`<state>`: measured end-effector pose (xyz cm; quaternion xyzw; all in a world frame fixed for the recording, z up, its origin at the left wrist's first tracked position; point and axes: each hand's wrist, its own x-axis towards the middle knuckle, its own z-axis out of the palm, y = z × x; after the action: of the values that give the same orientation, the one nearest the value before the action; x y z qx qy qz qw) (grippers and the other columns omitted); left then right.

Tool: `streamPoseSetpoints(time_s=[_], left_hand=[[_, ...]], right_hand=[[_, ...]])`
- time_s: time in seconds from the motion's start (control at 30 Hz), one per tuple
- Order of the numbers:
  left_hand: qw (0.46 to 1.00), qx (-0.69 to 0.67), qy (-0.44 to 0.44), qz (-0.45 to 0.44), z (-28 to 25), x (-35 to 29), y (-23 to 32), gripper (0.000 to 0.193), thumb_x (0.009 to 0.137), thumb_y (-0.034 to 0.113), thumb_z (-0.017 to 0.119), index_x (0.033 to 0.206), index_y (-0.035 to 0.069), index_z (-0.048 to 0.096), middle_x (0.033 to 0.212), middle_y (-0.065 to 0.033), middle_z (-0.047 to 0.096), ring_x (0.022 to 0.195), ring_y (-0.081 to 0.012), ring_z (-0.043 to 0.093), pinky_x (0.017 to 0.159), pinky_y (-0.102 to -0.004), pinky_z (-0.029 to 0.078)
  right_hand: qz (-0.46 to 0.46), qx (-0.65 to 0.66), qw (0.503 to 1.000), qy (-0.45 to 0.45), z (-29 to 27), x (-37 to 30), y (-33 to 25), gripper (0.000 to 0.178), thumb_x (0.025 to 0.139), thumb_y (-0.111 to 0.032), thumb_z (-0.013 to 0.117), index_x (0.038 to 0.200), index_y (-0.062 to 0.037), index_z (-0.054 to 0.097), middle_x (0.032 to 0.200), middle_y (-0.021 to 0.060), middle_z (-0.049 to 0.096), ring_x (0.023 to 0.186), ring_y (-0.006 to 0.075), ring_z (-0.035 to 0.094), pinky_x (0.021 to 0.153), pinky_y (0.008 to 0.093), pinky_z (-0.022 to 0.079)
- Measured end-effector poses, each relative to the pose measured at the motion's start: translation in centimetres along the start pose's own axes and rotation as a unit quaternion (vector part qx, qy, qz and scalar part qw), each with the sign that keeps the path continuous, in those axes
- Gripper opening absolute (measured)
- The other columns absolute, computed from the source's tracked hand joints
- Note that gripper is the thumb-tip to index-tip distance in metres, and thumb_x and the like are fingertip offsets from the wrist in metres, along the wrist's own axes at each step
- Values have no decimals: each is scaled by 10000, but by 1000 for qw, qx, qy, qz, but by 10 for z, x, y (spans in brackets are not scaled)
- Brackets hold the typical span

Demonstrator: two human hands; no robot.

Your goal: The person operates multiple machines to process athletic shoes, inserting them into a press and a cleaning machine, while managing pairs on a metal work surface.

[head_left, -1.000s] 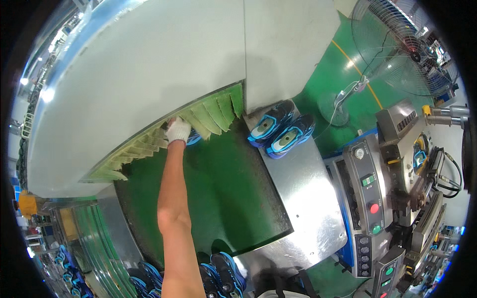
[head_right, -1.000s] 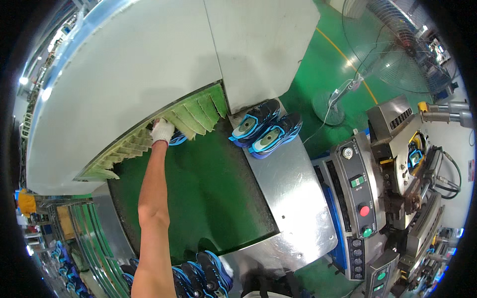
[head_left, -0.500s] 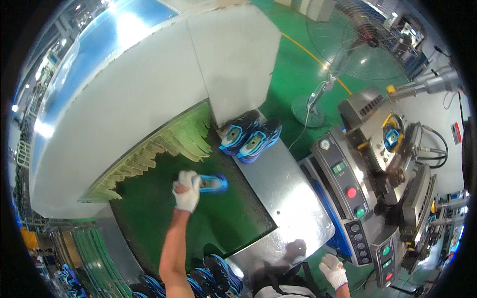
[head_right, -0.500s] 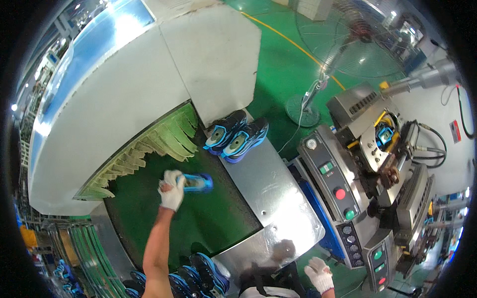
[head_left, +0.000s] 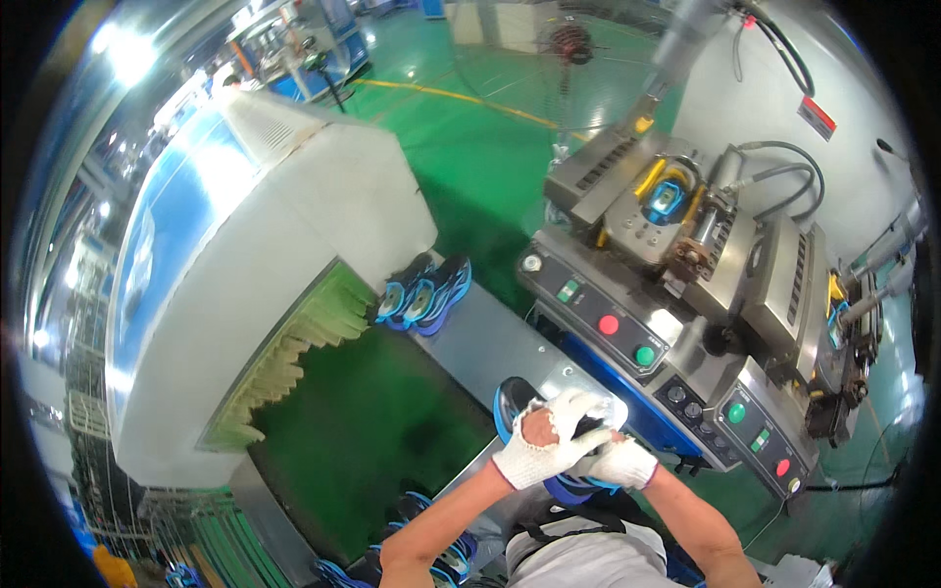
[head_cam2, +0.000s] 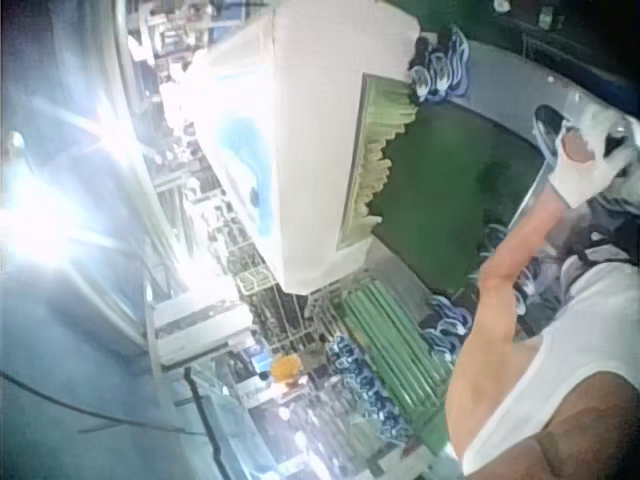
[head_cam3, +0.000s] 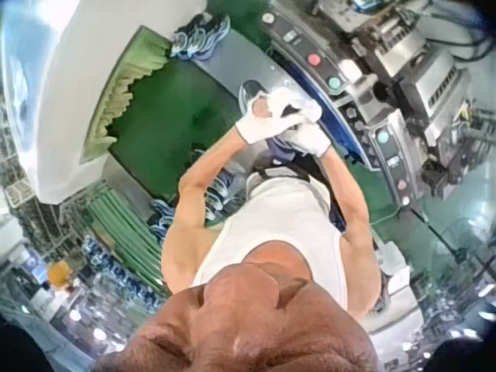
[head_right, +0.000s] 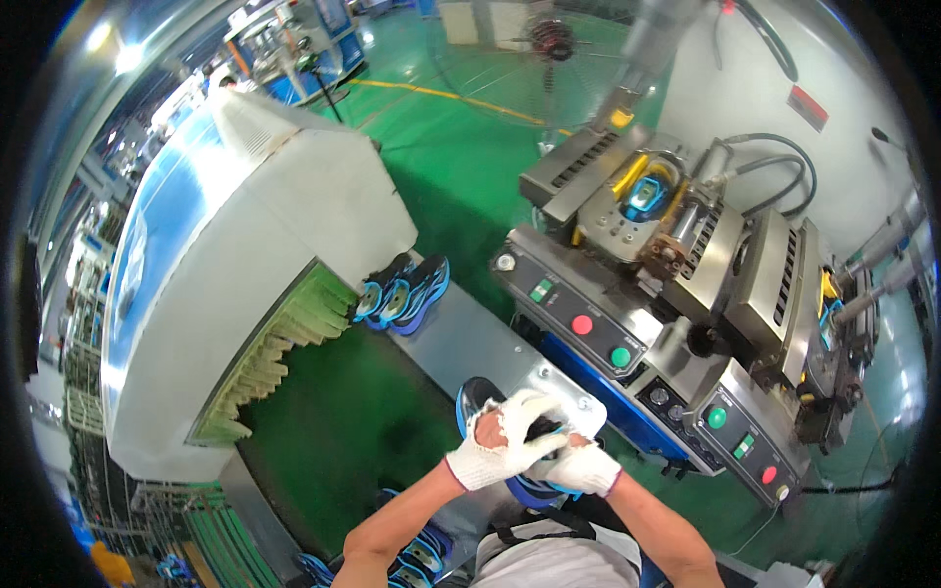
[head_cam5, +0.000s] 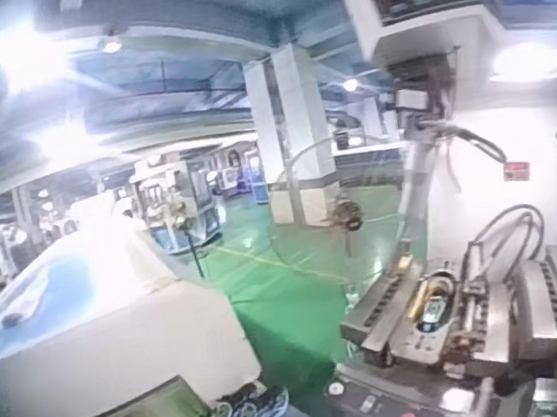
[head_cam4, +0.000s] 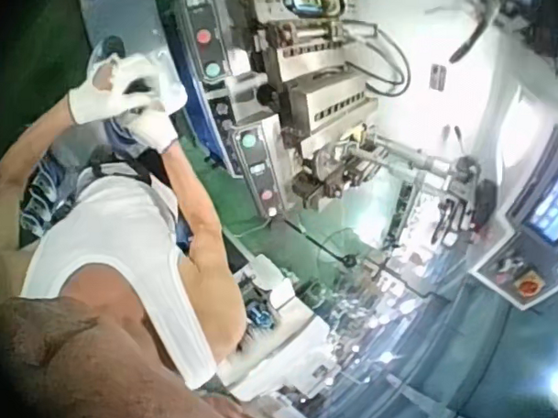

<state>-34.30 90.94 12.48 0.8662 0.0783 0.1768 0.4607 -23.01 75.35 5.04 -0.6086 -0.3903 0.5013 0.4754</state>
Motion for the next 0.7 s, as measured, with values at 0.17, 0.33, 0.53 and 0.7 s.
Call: streamPoseSetpoints(time_s=[0.17, 0.33, 0.53, 0.7], left_hand=[[970, 119, 100, 185, 3, 106, 28, 592, 833, 89, 818, 1357, -6, 559, 1298, -196, 586, 1128, -310, 635, 906, -388, 573], [984, 114, 108, 84, 20, 219, 30, 540, 881, 83, 768, 1361, -24, 546, 1310, -207, 589, 1128, -298, 653, 950, -379, 566], [979, 196, 49, -13, 93, 405, -75, 767, 852, 326, 805, 1447, -29, 477, 1375, -240, 584, 1240, -352, 612, 1040, -429, 502], [961, 243, 90, -99, 160, 499, -111, 919, 760, 368, 867, 1464, -39, 438, 1363, -283, 577, 1290, -423, 548, 1100, -453, 438]], right_hand=[[170, 195, 952, 166, -80, -87, -37, 729, 767, -115, 854, 1406, 26, 532, 1160, 78, 689, 944, 163, 657, 792, 319, 557], [54, 429, 862, 265, -138, -152, -29, 689, 779, -48, 815, 1403, 45, 539, 991, 36, 714, 718, 83, 617, 607, 245, 483], [-95, 456, 812, 352, -195, -179, -70, 766, 730, -10, 718, 1451, 83, 473, 1321, 165, 648, 1131, 243, 670, 992, 390, 557], [-23, 395, 791, 467, -201, -220, -24, 739, 748, 18, 709, 1440, 64, 452, 1226, 174, 675, 1047, 279, 700, 914, 417, 599]])
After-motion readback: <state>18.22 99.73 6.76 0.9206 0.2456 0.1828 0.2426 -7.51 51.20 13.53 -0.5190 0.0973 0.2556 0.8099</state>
